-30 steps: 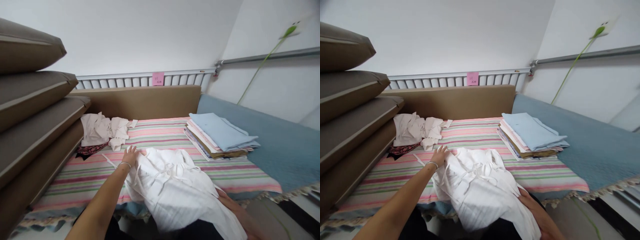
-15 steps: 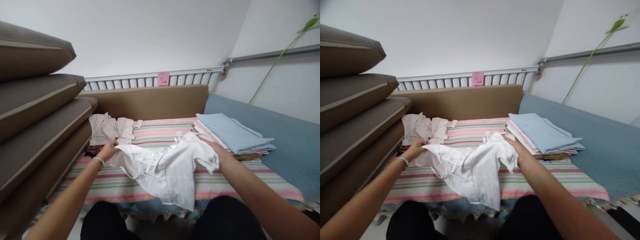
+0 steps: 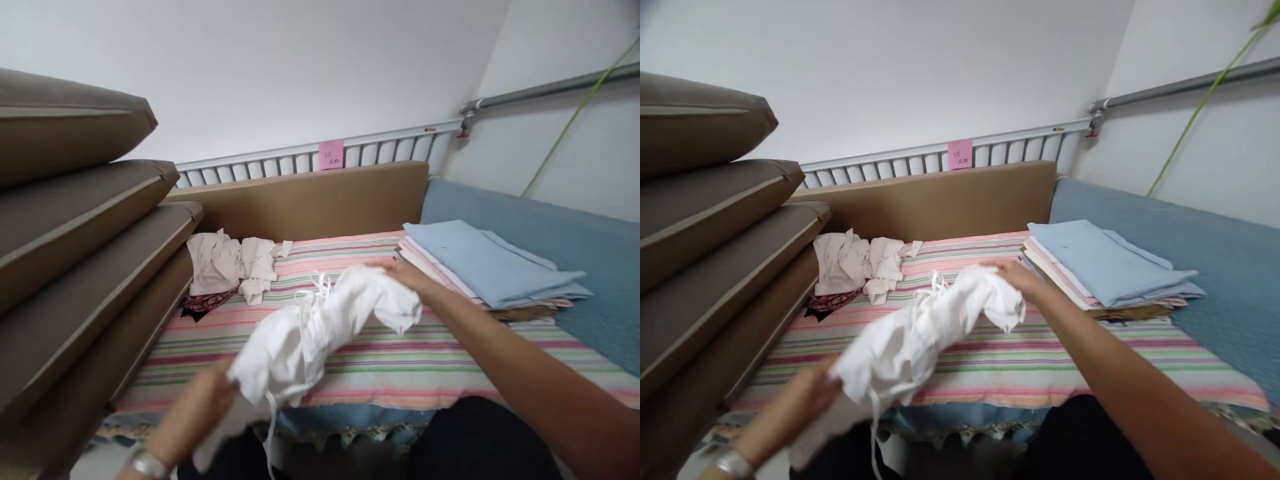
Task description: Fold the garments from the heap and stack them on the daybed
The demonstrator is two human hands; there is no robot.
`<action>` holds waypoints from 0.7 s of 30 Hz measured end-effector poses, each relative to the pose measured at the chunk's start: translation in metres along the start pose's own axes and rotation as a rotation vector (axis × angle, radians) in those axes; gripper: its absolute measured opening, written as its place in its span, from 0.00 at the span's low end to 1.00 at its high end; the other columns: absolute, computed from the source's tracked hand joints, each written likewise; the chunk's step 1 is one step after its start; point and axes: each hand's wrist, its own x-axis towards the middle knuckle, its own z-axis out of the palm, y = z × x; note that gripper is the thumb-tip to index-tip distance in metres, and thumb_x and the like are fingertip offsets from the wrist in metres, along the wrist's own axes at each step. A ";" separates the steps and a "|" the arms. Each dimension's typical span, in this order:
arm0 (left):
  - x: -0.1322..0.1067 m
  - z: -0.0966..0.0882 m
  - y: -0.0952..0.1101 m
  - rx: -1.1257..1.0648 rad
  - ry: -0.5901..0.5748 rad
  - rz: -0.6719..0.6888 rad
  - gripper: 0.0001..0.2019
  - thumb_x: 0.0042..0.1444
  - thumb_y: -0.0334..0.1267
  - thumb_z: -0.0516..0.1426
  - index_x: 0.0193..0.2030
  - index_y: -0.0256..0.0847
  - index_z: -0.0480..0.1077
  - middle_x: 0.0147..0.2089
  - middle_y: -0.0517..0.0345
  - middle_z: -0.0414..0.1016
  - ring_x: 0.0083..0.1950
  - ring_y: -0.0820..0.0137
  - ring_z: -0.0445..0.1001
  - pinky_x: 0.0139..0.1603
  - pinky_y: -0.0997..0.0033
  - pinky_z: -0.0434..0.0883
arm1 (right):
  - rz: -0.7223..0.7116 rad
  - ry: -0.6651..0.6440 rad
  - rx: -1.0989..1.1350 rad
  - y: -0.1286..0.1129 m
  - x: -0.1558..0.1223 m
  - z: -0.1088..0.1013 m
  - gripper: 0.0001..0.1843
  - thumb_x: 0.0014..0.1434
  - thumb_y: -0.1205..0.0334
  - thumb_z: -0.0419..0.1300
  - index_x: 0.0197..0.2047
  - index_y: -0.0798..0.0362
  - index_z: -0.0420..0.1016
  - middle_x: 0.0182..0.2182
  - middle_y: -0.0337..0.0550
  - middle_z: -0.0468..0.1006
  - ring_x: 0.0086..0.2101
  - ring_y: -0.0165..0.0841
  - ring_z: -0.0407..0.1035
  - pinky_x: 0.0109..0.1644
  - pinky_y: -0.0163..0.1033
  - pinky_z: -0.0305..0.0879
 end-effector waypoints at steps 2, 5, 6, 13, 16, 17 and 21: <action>-0.010 0.065 -0.021 0.052 -0.231 -0.050 0.12 0.43 0.32 0.53 0.35 0.47 0.71 0.39 0.58 0.76 0.43 0.64 0.72 0.44 0.69 0.64 | 0.216 -0.006 -0.202 0.061 -0.004 0.003 0.15 0.41 0.73 0.60 0.35 0.56 0.79 0.35 0.44 0.81 0.39 0.38 0.73 0.48 0.41 0.64; -0.012 0.110 -0.043 0.098 -0.459 -0.121 0.12 0.39 0.32 0.55 0.34 0.47 0.71 0.36 0.59 0.75 0.38 0.62 0.72 0.37 0.69 0.64 | 0.303 0.062 -0.279 0.121 -0.020 0.003 0.15 0.36 0.76 0.59 0.28 0.54 0.79 0.37 0.44 0.80 0.45 0.40 0.70 0.54 0.42 0.60; -0.006 0.110 -0.046 0.071 -0.509 -0.123 0.12 0.39 0.34 0.56 0.35 0.46 0.71 0.34 0.59 0.75 0.36 0.63 0.72 0.34 0.69 0.64 | 0.320 0.085 -0.287 0.131 -0.025 0.003 0.15 0.36 0.75 0.59 0.29 0.54 0.79 0.38 0.44 0.80 0.46 0.41 0.69 0.55 0.43 0.59; 0.116 0.068 -0.051 0.078 0.076 -0.141 0.20 0.53 0.45 0.49 0.49 0.36 0.65 0.49 0.46 0.72 0.48 0.64 0.71 0.47 0.68 0.66 | 0.397 0.116 -0.303 0.136 -0.043 0.004 0.15 0.46 0.54 0.60 0.33 0.56 0.78 0.35 0.48 0.80 0.38 0.42 0.72 0.43 0.43 0.65; 0.160 0.079 -0.050 0.168 0.152 -0.231 0.28 0.50 0.43 0.53 0.57 0.32 0.58 0.57 0.36 0.65 0.57 0.58 0.66 0.51 0.62 0.63 | 0.394 0.074 -0.300 0.135 -0.046 0.010 0.14 0.45 0.55 0.61 0.30 0.57 0.77 0.29 0.46 0.80 0.34 0.41 0.73 0.37 0.40 0.66; 0.169 0.085 -0.048 0.188 0.143 -0.254 0.30 0.48 0.43 0.55 0.58 0.32 0.57 0.55 0.35 0.67 0.56 0.56 0.66 0.51 0.60 0.64 | 0.387 0.063 -0.298 0.133 -0.048 0.012 0.13 0.45 0.56 0.61 0.30 0.57 0.77 0.29 0.44 0.80 0.33 0.40 0.73 0.36 0.40 0.66; 0.180 0.100 -0.032 0.231 0.053 -0.252 0.18 0.41 0.37 0.59 0.43 0.39 0.70 0.40 0.45 0.77 0.46 0.54 0.73 0.45 0.58 0.66 | 0.239 0.028 -0.336 0.111 -0.059 0.014 0.12 0.46 0.61 0.58 0.34 0.53 0.79 0.33 0.41 0.81 0.37 0.40 0.73 0.42 0.40 0.65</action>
